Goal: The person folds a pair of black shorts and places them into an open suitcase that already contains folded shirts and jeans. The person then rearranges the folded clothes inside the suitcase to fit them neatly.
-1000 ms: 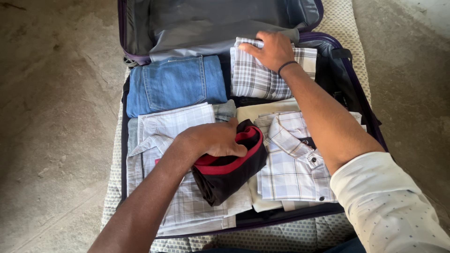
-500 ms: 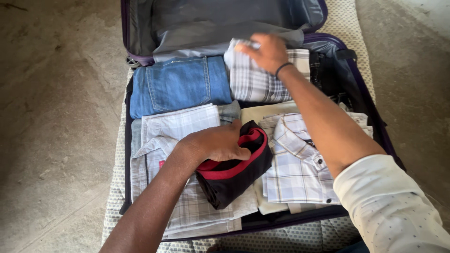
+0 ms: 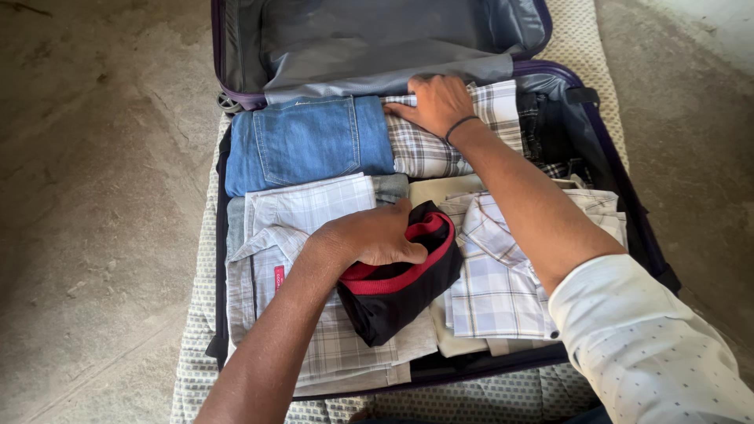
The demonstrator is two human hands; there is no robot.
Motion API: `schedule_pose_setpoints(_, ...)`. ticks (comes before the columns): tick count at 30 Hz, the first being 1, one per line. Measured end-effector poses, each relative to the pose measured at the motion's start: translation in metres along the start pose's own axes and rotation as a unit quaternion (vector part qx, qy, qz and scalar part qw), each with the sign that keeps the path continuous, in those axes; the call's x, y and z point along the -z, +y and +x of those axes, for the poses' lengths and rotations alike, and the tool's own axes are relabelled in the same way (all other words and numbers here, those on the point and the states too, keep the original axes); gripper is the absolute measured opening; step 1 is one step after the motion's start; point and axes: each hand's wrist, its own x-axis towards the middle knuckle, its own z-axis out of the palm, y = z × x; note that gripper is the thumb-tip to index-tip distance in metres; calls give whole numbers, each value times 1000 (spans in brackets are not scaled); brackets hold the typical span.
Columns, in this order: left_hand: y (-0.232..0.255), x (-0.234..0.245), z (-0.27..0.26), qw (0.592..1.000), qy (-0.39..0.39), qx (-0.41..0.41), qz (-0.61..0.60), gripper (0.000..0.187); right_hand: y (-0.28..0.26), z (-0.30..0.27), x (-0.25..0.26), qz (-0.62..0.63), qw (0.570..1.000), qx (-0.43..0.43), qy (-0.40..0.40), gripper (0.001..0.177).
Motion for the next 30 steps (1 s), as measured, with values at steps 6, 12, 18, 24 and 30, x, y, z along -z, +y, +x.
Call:
schedule_pose_setpoints(6, -1, 1, -2, 1000, 11, -7, -13, 80, 4, 0, 25, 93, 994, -16, -46, 58)
schedule_pose_setpoints(12, -9, -4, 7, 999, 25, -43, -2, 89, 53, -70, 79, 101, 985, -123, 62, 40)
schedule_pose_setpoints(18, -4, 0, 2, 1000, 8, -7, -22, 91, 45, -117, 102, 5, 1000, 4, 1, 78)
schedule_pose_setpoints(24, 0, 0, -1, 1000, 25, -15, -6, 83, -23, -61, 49, 31, 992, 48, -111, 73)
schedule_pose_setpoints(30, -8, -7, 9, 1000, 22, 0, 2, 88, -30, -57, 20, -14, 988, 36, -151, 77)
